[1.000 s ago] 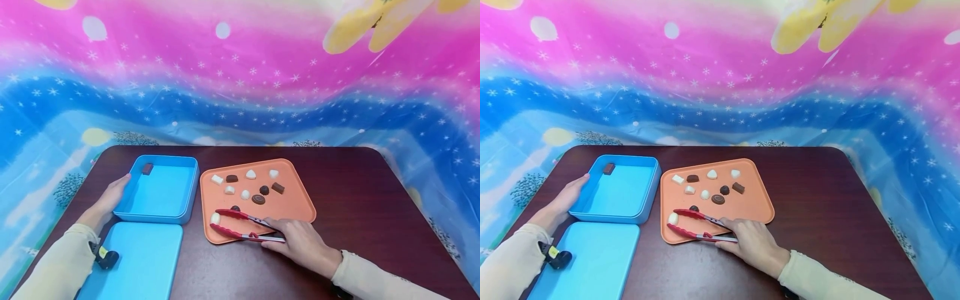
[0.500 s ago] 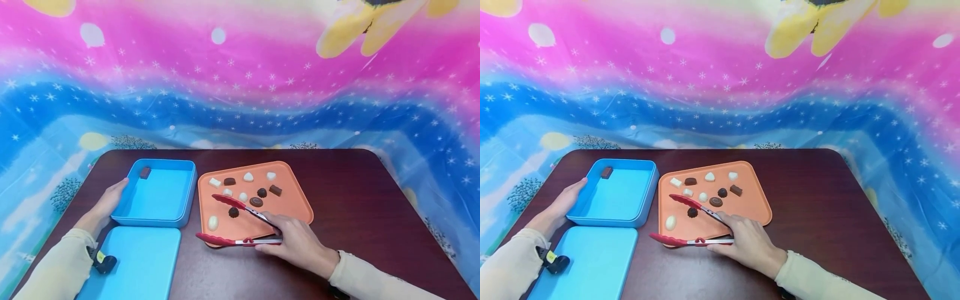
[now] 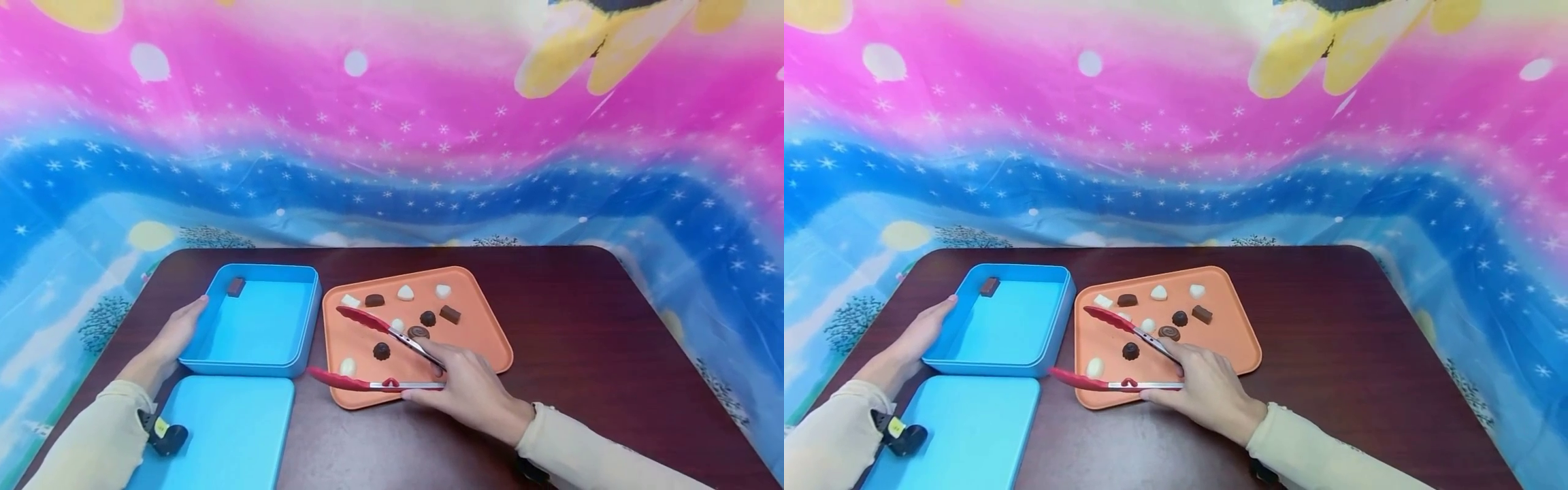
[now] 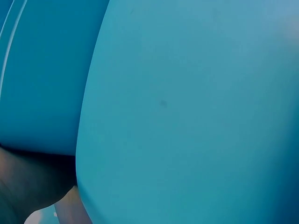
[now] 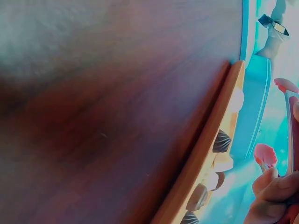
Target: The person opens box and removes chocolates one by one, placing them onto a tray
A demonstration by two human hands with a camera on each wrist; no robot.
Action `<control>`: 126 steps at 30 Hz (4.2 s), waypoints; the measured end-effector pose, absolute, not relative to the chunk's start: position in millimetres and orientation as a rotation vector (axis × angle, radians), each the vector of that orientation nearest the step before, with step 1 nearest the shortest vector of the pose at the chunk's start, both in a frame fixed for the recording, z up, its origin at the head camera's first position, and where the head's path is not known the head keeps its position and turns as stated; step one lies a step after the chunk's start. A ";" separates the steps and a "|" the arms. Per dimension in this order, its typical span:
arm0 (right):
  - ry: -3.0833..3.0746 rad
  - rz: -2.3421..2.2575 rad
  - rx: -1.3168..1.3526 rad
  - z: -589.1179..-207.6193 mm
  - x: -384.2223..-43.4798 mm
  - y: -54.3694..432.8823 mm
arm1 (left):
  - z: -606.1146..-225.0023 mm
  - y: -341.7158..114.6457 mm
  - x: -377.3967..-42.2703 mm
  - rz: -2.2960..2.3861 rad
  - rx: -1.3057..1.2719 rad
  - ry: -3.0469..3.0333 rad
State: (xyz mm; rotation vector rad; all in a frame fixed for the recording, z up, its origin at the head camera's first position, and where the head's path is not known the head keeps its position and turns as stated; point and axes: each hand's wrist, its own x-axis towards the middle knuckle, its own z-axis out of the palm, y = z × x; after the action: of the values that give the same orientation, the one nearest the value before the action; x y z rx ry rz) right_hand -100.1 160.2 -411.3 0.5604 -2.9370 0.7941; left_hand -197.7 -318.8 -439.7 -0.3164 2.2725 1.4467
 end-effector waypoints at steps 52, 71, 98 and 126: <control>-3.094 0.842 0.650 -396.0 -202.4 19.9 | -437.5 -317.5 -200.0 1.441 -0.323 2.286; -3.168 0.628 0.648 -399.6 -217.9 -18.1 | -441.1 -316.0 -195.3 1.441 -0.332 2.295; -3.192 0.382 0.651 -396.8 -229.3 -48.7 | -443.6 -317.2 -197.4 1.483 -0.310 2.277; -3.063 0.458 0.705 -394.5 -216.6 -11.8 | -440.8 -317.4 -196.2 1.454 -0.295 2.296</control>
State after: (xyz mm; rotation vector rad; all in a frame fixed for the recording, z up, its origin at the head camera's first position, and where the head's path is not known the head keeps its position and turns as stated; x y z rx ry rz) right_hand -216.6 -11.8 -394.5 0.7048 -3.0632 0.4585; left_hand -196.2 -317.4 -440.8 -0.2947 2.2964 1.4539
